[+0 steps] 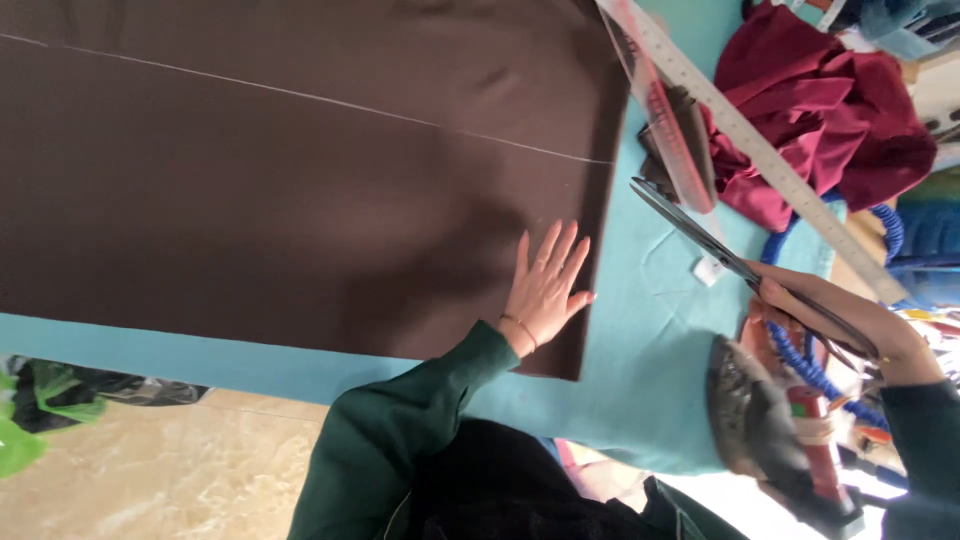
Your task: Cutting a piece of brown fabric with scissors and then marking it with a ruler and chalk for sewing.
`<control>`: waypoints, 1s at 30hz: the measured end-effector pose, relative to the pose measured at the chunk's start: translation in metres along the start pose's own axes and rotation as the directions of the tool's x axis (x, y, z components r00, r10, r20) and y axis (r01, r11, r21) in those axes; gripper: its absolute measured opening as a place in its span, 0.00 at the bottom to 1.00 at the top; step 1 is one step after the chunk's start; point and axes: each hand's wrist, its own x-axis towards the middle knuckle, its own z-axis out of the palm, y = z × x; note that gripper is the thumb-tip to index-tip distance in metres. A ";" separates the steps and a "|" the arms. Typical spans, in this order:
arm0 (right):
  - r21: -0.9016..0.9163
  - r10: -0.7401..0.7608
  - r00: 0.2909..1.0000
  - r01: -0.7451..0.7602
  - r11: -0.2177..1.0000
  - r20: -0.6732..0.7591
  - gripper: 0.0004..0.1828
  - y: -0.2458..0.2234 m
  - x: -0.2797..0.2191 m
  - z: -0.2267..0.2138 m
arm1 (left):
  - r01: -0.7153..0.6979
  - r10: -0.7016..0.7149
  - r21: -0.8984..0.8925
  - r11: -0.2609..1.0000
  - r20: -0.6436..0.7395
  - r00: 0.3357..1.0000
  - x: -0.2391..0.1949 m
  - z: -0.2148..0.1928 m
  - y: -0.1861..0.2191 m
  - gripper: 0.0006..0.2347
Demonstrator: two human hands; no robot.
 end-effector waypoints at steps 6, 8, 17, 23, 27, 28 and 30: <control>-0.375 -0.076 0.977 0.147 0.916 0.197 0.34 0.025 0.081 -0.082 | 0.100 -0.101 0.176 0.979 -0.003 0.995 0.042 0.025 0.012 0.40; -0.360 -0.101 0.963 0.189 0.914 0.251 0.33 0.027 0.102 -0.102 | 0.088 -0.090 0.210 0.974 0.002 0.996 0.042 0.017 0.012 0.39; -0.247 -0.033 0.830 0.204 0.947 0.557 0.42 -0.010 0.183 -0.130 | 0.061 -0.073 0.215 0.975 0.050 0.996 0.039 0.001 0.012 0.37; -0.334 -0.016 0.755 0.309 0.891 0.656 0.36 -0.018 0.237 -0.124 | 0.061 -0.076 0.212 0.975 0.064 0.995 0.039 -0.004 0.014 0.37; -0.534 -0.061 0.799 0.454 0.714 0.598 0.46 -0.005 0.258 -0.125 | 0.048 -0.075 0.247 0.968 0.098 0.992 0.038 -0.006 0.014 0.37; -0.532 -0.059 0.798 0.452 0.716 0.599 0.46 -0.008 0.258 -0.122 | 0.048 -0.075 0.245 0.968 0.103 0.992 0.038 -0.007 0.014 0.37; -0.384 -0.055 0.741 0.407 0.829 0.669 0.42 -0.014 0.258 -0.117 | 0.048 -0.076 0.265 0.963 0.098 0.992 0.038 -0.008 0.014 0.38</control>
